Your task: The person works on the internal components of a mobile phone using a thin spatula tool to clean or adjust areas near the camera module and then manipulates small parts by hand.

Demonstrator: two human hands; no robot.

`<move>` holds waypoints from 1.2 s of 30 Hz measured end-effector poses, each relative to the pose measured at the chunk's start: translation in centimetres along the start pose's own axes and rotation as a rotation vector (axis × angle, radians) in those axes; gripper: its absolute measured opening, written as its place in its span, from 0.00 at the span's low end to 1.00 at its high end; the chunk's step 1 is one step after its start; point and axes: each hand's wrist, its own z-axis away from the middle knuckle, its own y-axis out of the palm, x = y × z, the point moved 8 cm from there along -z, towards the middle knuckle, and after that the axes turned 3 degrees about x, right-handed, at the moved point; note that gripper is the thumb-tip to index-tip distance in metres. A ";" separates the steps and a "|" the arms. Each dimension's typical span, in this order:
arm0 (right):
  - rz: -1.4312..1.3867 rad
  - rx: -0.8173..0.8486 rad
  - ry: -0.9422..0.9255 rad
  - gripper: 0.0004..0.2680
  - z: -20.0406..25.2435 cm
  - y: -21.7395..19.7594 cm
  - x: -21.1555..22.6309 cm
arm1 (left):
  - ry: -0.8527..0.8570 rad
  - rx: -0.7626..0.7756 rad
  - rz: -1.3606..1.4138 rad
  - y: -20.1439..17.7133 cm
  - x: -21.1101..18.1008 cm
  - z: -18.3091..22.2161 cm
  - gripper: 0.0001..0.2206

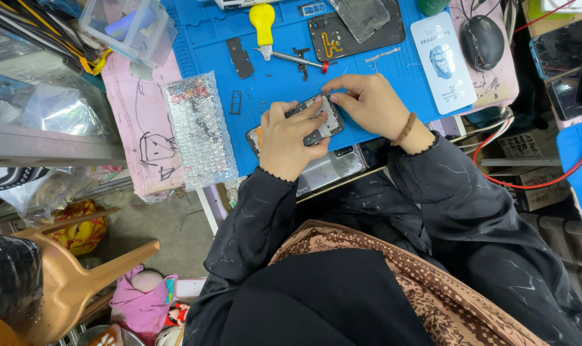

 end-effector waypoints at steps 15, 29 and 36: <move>-0.139 0.132 -0.105 0.08 -1.1 0.1 -0.7 | 0.003 0.025 0.009 0.0 0.1 -0.1 0.21; -0.185 0.274 0.072 0.09 -2.2 0.2 -2.7 | -0.007 0.034 0.027 -0.2 0.1 -0.2 0.21; -0.098 0.249 0.011 0.08 -2.6 0.0 -2.7 | -0.004 0.035 0.024 0.0 0.1 -0.3 0.20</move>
